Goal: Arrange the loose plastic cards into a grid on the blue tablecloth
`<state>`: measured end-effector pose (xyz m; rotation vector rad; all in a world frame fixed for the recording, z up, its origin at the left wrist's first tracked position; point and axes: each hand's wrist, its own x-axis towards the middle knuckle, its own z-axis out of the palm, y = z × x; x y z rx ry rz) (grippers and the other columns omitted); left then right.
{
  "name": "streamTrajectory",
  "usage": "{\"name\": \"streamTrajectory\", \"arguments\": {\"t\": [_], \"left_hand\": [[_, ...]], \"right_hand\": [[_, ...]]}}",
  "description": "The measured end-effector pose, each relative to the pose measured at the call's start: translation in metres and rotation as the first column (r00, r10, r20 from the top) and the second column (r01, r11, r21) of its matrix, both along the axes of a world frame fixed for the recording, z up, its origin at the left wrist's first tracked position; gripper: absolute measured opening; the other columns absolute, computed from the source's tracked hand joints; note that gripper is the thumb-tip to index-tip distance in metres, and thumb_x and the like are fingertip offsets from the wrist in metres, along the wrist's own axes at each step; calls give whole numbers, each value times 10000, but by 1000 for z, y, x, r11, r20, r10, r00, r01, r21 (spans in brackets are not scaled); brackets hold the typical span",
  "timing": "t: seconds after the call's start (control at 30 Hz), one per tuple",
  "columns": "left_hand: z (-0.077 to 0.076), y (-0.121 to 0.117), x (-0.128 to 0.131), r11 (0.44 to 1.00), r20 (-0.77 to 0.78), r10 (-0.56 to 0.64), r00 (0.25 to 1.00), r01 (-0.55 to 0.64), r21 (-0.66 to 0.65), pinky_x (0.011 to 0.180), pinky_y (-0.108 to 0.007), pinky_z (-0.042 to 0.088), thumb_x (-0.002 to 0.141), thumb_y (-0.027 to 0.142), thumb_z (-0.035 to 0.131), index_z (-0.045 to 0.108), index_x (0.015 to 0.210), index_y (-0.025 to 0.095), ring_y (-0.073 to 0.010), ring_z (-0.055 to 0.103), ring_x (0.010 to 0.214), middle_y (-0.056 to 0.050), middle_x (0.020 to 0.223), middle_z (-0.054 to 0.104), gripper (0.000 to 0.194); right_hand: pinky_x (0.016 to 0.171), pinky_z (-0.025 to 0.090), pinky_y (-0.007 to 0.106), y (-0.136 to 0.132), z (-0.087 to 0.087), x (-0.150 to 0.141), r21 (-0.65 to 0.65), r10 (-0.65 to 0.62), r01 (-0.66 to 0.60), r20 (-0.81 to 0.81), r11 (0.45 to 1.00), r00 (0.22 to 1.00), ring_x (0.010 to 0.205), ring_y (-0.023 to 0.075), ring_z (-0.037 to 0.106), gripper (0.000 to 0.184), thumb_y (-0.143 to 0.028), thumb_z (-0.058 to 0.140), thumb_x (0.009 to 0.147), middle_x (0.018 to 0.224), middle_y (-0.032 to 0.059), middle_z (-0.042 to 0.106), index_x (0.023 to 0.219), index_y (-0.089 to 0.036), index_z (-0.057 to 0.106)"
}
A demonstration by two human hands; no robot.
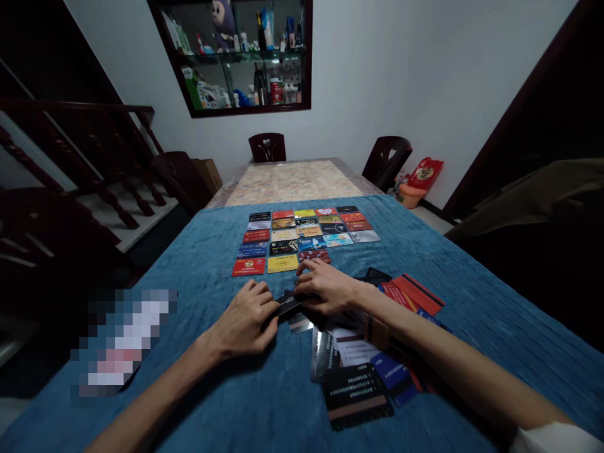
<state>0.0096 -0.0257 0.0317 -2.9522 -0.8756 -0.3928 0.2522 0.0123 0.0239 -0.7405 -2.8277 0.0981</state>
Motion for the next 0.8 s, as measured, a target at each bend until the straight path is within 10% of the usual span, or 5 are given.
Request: {"name": "streamTrajectory", "arguments": {"t": [0.4,0.8], "left_hand": [[-16,22,-12,999,270,40,962,-42,1,702,-331,476,892,104,468,696,918,137,-194,557,779,-68,786,662,232],[-28,30,-14,992,309,127,942,-119,-45,805,-378,524,947,154,447,664,1087,160,-209,577,884,-76,894,664,258]], "right_hand": [[794,450,321,11,-18,-2,-9,-66,65,-118,998,991,905,215,566,114,-160,598,864,862,77,699,889,-158,710],[841,418,356,3,-16,-10,-58,-257,254,-54,966,965,1026,244,562,352,-172,630,864,1064,117,669,1215,-176,620]]}}
